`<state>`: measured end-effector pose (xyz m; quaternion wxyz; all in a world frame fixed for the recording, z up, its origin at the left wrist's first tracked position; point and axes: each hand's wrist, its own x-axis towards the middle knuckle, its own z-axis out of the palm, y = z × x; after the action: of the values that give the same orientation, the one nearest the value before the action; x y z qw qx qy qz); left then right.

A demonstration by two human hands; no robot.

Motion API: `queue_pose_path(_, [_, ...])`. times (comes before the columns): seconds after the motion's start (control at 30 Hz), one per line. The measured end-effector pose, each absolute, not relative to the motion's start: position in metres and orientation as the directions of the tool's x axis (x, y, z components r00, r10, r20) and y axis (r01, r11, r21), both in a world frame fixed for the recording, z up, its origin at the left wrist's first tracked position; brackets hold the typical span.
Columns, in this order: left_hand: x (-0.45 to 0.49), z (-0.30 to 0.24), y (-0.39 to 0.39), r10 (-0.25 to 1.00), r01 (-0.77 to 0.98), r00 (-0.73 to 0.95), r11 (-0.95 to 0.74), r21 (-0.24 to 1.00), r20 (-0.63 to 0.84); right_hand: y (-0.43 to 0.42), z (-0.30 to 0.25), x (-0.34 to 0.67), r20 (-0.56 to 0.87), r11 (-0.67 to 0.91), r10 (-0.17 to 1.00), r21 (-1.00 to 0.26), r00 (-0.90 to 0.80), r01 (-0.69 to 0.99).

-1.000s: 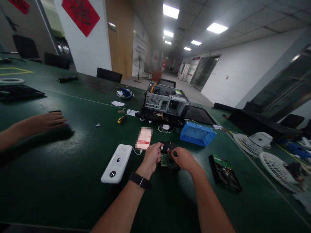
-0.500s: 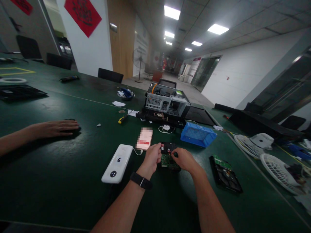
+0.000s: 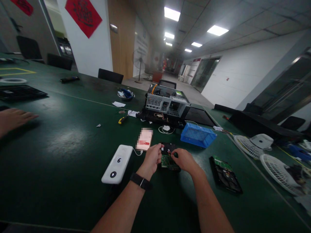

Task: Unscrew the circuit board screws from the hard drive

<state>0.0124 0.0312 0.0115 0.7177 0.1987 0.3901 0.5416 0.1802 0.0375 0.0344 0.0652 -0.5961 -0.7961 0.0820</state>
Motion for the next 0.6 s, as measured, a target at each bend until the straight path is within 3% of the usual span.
queue_pose_path(0.2, [0.011, 0.007, 0.033, 0.905, -0.737, 0.194, 0.389, 0.554, -0.378, 0.037, 0.034, 0.183, 0.104, 0.251, 0.967, -0.226, -0.233, 0.941])
queue_pose_path(0.43, [0.015, 0.009, 0.035, 0.880, -0.827, 0.242, 0.408, 0.387, -0.410, 0.024, 0.050, 0.177, 0.321, 0.280, 0.934, -0.392, -0.155, 0.876])
queue_pose_path(0.6, [0.019, 0.010, 0.033, 0.882, -0.839, 0.264, 0.409, 0.359, -0.390, 0.005, 0.054, 0.157, 0.344, 0.454, 0.884, -0.462, -0.318, 0.762])
